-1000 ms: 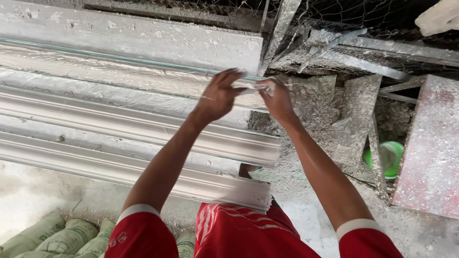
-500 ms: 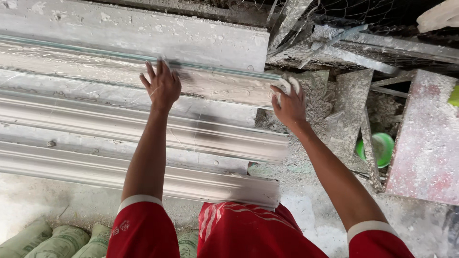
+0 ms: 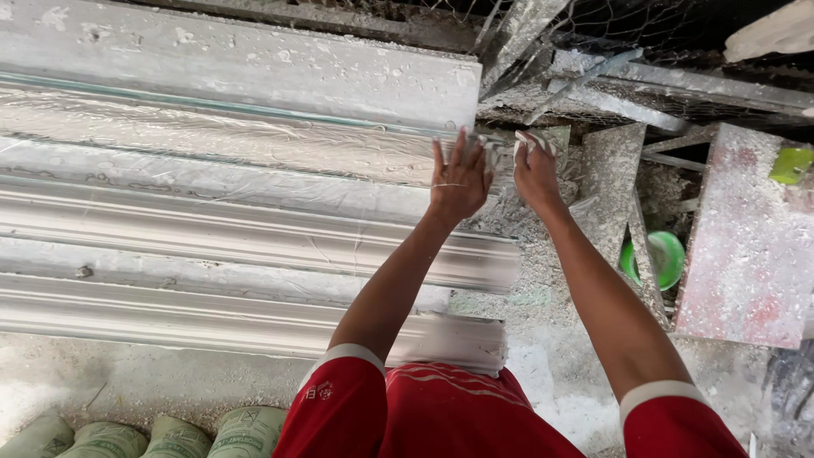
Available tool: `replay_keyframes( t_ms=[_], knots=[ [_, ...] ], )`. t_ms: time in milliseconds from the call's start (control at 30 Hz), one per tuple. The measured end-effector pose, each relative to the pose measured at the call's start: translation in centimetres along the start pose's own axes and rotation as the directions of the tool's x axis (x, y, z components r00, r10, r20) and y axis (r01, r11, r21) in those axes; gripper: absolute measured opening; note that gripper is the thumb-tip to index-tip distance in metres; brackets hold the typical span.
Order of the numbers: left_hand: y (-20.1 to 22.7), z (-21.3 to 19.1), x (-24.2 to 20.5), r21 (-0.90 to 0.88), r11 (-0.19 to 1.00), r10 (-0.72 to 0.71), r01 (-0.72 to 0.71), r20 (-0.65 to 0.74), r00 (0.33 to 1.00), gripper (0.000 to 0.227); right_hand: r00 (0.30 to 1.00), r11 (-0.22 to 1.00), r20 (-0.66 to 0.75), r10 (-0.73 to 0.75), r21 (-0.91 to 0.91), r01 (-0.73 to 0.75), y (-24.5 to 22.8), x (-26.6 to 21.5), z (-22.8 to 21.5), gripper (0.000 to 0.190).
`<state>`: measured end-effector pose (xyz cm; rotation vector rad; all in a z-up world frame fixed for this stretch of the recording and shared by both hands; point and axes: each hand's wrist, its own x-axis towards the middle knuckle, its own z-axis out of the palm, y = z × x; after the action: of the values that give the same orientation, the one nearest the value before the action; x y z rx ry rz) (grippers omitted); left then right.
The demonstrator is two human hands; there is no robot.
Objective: The person applies a layer of wet plaster by hand onto architectural moldings, then mixes more plaster in a bucket and pours it over the moldings, smoothing it out using both hands and a small scraper.
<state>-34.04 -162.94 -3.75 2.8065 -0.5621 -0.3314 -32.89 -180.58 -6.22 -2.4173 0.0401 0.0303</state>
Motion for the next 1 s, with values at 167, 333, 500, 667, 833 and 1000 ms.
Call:
replay_keyframes(
  t_ms=[167, 333, 500, 667, 833, 1000],
  knots=[
    [0.4, 0.2, -0.2, -0.072, 0.997, -0.023, 0.022, -0.021, 1.0, 0.06, 0.943, 0.877, 0.316, -0.099, -0.42, 0.233, 3.4, 1.2, -0.3, 0.034],
    [1.8, 1.3, -0.2, -0.021, 0.993, -0.115, 0.113, -0.097, 0.989, 0.059, 0.943, 0.976, 0.29, 0.163, 0.092, -0.197, 4.7, 1.7, 0.4, 0.055],
    [3.9, 1.7, -0.1, -0.053, 0.999, -0.017, 0.01, -0.125, 0.992, 0.058, 0.881, 0.89, 0.399, 0.253, 0.262, -0.374, 5.7, 2.4, 0.8, 0.085],
    [4.6, 2.3, 0.4, 0.225, 0.974, -0.002, -0.036, 0.166, 0.986, 0.081, 0.794, 0.773, 0.527, 0.303, 0.352, -0.528, 4.8, 1.0, -0.3, 0.099],
    [6.3, 3.8, 2.3, 0.248, 0.969, 0.039, 0.006, -0.177, 0.983, 0.056, 0.765, 0.753, 0.581, 0.278, 0.363, -0.549, 4.6, -0.4, -3.0, 0.093],
    [6.3, 5.2, 3.7, 0.129, 0.989, 0.136, -0.073, -0.595, 0.792, 0.011, 0.788, 0.681, 0.613, 0.059, 0.552, -0.481, 7.9, -2.1, -5.9, 0.058]
  ],
)
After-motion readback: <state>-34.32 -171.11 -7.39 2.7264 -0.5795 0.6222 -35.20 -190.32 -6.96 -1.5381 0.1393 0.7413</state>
